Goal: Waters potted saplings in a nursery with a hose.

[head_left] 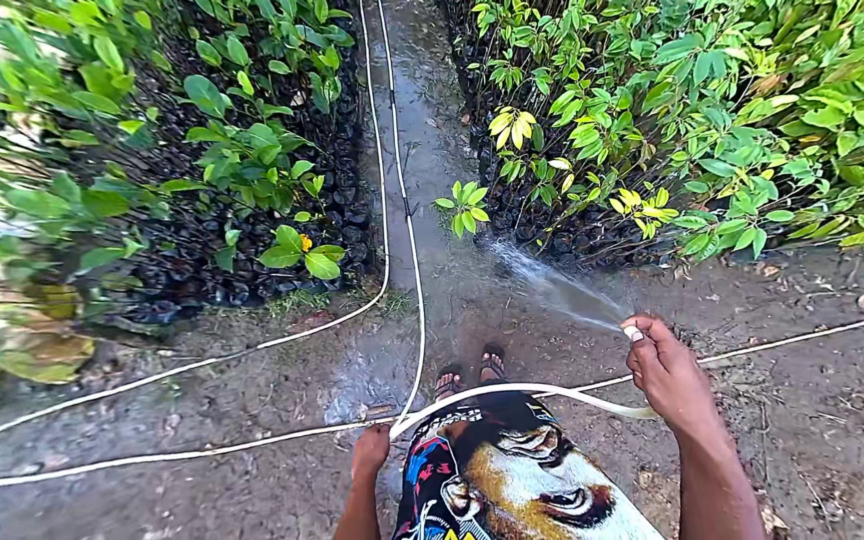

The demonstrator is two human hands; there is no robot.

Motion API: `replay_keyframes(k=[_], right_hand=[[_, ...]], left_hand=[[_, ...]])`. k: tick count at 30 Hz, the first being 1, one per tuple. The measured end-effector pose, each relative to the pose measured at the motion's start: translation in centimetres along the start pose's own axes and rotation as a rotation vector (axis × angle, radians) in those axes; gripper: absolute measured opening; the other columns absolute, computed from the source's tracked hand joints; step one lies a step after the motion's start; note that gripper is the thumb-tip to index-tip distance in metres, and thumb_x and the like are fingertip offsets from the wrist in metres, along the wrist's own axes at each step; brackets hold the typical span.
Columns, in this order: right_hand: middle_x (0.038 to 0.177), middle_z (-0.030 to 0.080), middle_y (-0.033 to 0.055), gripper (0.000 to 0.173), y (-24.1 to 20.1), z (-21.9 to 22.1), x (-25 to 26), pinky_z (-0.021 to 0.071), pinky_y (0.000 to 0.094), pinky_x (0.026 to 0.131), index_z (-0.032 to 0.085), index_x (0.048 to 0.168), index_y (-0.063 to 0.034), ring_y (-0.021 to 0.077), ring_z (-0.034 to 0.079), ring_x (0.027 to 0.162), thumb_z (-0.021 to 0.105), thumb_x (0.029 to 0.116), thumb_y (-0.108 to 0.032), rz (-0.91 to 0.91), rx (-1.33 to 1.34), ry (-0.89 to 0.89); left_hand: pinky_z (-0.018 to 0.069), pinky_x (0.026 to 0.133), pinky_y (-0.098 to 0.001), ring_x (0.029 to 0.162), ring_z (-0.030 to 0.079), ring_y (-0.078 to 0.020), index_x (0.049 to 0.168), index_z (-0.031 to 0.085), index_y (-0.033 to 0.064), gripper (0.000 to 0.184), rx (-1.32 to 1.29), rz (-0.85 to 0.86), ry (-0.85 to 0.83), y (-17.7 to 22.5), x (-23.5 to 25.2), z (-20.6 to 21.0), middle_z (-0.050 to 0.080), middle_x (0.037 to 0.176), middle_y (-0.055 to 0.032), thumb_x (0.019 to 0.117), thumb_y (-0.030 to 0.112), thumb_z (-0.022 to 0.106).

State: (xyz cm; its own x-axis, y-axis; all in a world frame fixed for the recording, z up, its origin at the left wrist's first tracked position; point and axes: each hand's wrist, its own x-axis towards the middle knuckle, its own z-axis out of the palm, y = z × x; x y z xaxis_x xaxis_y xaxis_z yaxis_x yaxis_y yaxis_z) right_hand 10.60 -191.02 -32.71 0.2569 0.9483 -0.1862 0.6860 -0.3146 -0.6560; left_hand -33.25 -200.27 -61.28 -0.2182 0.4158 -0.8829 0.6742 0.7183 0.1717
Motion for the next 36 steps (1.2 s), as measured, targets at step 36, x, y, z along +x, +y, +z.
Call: replay_keyframes(k=[36], right_hand=[[0.062,0.044,-0.0023,0.034,0.5,-3.4,-5.1,0.0399,0.0378,0.048,0.061,0.125,-0.0129,0.0136,0.043,0.048,0.036,0.1082,-0.029,0.252,0.013,0.324]], left_hand=[[0.0477,0.101,-0.0620,0.116,0.066,-0.0414,0.115,0.072,-0.0007,0.047,0.148,0.137,-0.026,2.2,2.5,-2.0,0.070,0.117,-0.0262,0.1116,0.032,0.039]])
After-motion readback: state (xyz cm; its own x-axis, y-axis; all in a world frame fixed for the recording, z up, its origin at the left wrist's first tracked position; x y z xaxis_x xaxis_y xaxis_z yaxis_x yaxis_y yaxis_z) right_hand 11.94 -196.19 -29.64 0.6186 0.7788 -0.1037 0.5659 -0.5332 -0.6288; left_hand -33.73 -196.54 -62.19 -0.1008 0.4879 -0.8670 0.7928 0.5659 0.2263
